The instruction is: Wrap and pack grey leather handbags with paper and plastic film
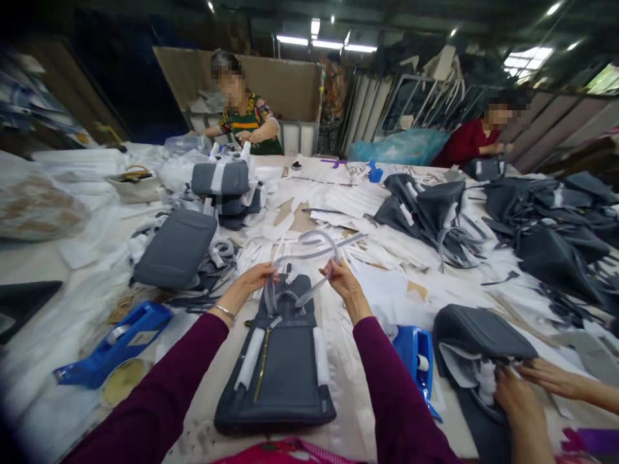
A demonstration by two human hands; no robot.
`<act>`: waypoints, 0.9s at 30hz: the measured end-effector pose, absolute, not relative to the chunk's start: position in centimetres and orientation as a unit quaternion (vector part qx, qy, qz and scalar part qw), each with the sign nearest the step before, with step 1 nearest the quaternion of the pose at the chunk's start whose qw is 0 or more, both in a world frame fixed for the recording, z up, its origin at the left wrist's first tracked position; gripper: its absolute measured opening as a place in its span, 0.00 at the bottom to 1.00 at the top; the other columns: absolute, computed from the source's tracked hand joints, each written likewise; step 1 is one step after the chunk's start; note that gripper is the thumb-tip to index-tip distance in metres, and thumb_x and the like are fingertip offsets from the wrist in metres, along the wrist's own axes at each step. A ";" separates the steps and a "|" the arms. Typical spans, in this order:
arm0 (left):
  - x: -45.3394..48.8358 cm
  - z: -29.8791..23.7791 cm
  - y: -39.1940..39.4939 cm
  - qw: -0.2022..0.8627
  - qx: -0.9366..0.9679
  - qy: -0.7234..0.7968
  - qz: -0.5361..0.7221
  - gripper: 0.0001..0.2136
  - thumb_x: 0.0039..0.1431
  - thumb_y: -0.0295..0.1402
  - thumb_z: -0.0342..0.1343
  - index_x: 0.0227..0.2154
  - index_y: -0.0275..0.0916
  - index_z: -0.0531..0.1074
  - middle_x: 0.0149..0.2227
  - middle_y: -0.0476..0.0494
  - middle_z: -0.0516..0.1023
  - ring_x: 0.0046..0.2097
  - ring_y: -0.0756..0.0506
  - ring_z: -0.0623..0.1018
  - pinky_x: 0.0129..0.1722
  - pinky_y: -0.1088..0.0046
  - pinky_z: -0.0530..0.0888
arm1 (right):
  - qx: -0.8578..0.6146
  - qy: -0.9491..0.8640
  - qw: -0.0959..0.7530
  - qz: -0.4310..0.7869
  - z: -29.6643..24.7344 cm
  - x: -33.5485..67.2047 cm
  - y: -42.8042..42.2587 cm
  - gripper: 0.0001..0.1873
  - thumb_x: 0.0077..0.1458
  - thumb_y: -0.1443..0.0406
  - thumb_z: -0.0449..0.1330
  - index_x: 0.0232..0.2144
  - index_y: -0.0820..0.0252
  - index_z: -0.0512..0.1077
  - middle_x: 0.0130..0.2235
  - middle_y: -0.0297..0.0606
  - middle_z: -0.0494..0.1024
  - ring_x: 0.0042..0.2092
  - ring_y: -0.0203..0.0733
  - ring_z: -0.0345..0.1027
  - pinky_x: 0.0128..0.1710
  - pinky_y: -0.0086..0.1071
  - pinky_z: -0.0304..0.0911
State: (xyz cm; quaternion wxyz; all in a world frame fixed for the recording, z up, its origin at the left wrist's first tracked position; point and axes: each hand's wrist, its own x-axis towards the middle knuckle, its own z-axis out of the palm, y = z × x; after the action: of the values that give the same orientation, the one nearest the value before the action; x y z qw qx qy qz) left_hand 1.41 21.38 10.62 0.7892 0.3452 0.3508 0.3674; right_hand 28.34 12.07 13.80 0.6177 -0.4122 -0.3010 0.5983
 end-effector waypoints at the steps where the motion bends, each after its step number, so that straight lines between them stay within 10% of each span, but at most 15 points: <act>1: 0.8 10.2 21.1 0.792 0.340 0.345 0.370 0.13 0.43 0.24 0.65 0.33 0.33 0.70 0.26 0.45 0.76 0.30 0.45 0.76 0.38 0.64 0.74 | -0.407 -0.286 0.629 0.597 13.1 28.7 11.2 0.10 0.45 0.60 0.64 0.28 0.54 0.66 0.24 0.26 0.62 0.27 0.33 0.59 0.48 0.38 0.62; 18: -2.3 7.3 15.4 0.805 0.345 0.316 0.364 0.22 0.51 0.32 0.63 0.49 0.34 0.65 0.46 0.34 0.77 0.48 0.39 0.77 0.48 0.64 0.73 | -0.440 -0.338 0.512 0.656 9.2 20.6 10.1 0.21 0.39 0.55 0.69 0.34 0.61 0.73 0.32 0.39 0.79 0.36 0.44 0.73 0.44 0.37 0.64; 27: -0.7 9.1 23.1 0.860 0.282 0.327 0.270 0.14 0.60 0.35 0.54 0.44 0.31 0.68 0.41 0.33 0.78 0.28 0.47 0.79 0.26 0.74 0.75 | -0.343 -0.389 0.366 0.773 14.2 24.6 16.4 0.27 0.53 0.47 0.57 0.43 0.64 0.70 0.30 0.42 0.79 0.22 0.37 0.70 0.26 0.30 0.66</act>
State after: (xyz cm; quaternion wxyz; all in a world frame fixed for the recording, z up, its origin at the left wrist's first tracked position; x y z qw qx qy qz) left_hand -0.69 23.10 9.15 0.8602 0.2821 0.3275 0.2705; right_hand 24.56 16.45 14.17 0.3656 -0.3431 -0.3892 0.7728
